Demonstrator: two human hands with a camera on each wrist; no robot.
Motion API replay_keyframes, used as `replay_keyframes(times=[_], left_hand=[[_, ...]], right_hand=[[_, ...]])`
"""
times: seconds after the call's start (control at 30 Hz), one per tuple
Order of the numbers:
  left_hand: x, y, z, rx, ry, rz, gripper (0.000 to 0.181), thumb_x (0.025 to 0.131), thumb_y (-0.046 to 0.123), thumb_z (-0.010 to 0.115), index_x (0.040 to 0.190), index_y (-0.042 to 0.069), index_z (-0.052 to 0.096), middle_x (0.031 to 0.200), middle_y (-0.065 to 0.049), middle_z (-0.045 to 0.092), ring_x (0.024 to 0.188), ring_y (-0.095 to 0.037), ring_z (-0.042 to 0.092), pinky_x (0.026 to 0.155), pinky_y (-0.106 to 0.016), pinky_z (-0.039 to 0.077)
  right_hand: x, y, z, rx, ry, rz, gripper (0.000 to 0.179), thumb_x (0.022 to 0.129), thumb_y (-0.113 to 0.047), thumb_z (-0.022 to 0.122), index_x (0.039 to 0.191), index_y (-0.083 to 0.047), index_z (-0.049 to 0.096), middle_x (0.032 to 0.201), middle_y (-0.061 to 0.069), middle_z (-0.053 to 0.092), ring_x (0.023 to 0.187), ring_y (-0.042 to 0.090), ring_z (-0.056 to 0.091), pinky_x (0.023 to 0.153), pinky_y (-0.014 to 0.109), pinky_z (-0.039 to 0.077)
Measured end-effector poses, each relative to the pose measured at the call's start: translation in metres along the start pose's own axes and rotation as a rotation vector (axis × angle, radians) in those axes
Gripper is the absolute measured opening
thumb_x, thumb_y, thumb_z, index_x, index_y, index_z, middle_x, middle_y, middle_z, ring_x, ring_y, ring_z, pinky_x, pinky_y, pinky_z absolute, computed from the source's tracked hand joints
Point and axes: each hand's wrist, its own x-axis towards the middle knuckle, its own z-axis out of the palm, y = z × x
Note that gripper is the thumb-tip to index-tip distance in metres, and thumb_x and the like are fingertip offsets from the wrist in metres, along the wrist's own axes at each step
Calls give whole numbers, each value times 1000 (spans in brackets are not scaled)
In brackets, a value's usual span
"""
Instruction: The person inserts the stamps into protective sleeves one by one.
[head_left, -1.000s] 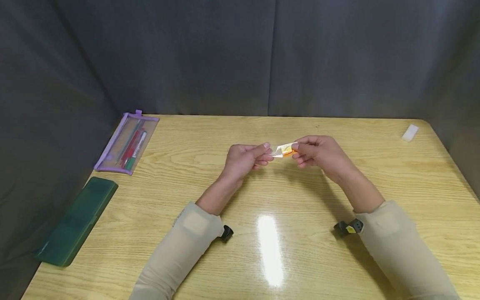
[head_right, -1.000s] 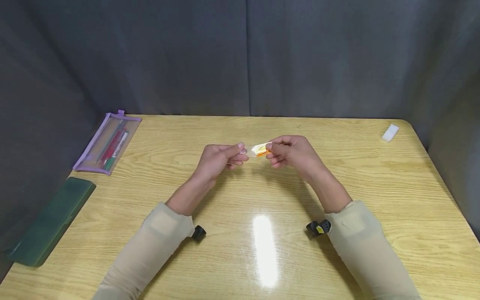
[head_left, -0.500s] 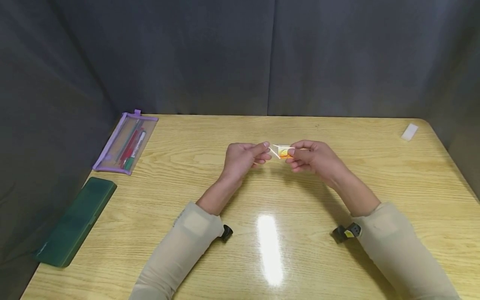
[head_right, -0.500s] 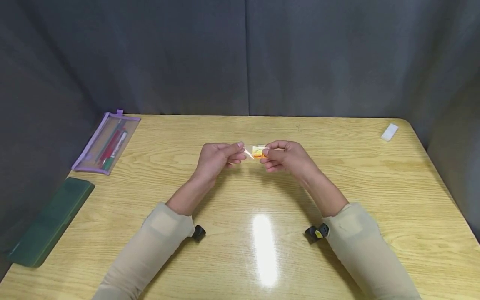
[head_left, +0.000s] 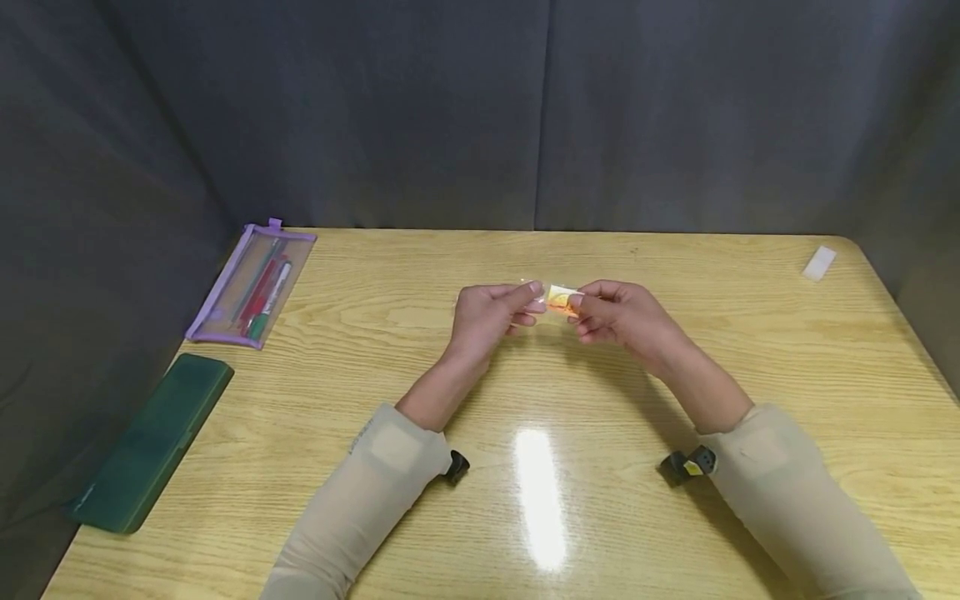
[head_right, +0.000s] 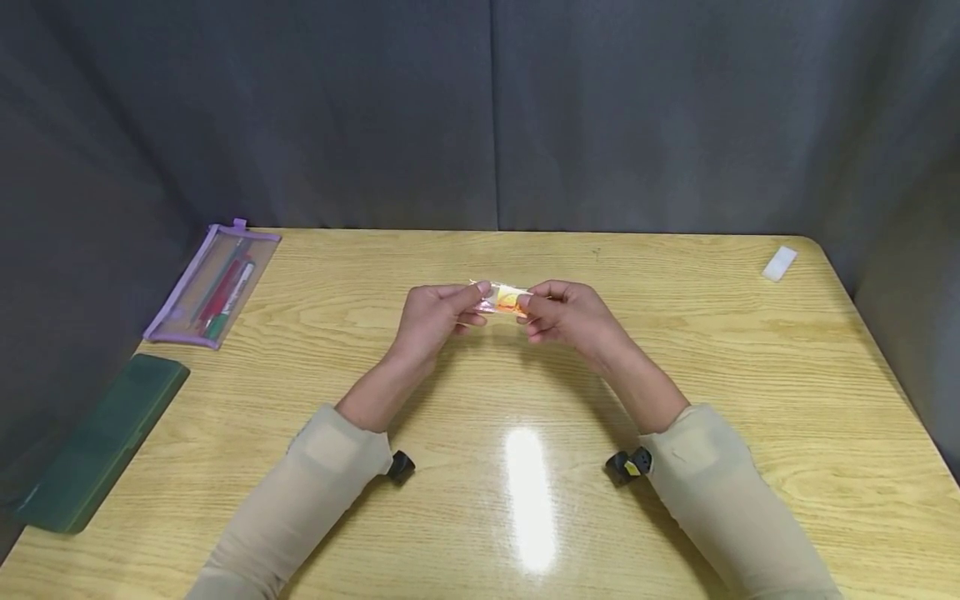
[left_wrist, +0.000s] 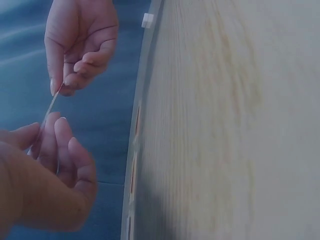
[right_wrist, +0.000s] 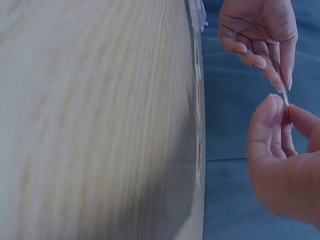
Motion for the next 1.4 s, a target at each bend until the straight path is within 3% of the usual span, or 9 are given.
replay_keyframes(times=[0.27, 0.5, 0.77, 0.97, 1.2, 1.4], left_hand=[[-2, -1, -3, 4, -48, -53, 25, 92, 27, 76, 108, 8, 79, 95, -7, 80, 69, -8, 72, 69, -31, 56], [-3, -2, -7, 39, -145, -92, 24, 94, 19, 69, 112, 7, 77, 102, -5, 78, 75, -10, 73, 82, -41, 60], [-1, 1, -8, 49, -243, -91, 30, 96, 26, 70, 112, 1, 75, 106, -5, 76, 77, -10, 72, 74, -31, 58], [-2, 3, -9, 42, -231, -95, 29, 96, 25, 72, 118, 6, 75, 102, -7, 80, 73, -9, 73, 69, -27, 58], [-1, 2, -11, 73, -227, -92, 35, 95, 30, 72, 123, 8, 73, 104, -9, 79, 74, -9, 74, 79, -36, 62], [-1, 2, -14, 123, -247, -104, 31, 96, 31, 71, 120, 13, 76, 102, -5, 80, 83, -20, 77, 85, -41, 60]], right_hand=[[1, -2, 2, -159, 42, -15, 32, 100, -28, 66, 114, 1, 64, 88, 4, 65, 77, 12, 61, 75, 30, 60], [2, 0, 1, -157, 40, -37, 28, 99, -24, 68, 108, 2, 65, 83, 2, 63, 74, 12, 60, 73, 30, 59], [0, -2, -3, -174, 54, -46, 30, 100, -24, 67, 111, 4, 64, 82, 0, 64, 74, 12, 61, 73, 31, 60], [-3, -3, -7, -165, 49, -60, 32, 102, -25, 64, 113, 4, 64, 82, -3, 64, 73, 11, 62, 72, 29, 59], [-5, -2, -10, -180, 29, -54, 29, 104, -19, 59, 120, 5, 62, 89, -5, 68, 76, 10, 63, 76, 26, 60], [-6, -3, -9, -236, 28, -51, 31, 104, -21, 59, 121, 6, 63, 90, -5, 67, 78, 12, 62, 78, 27, 59]])
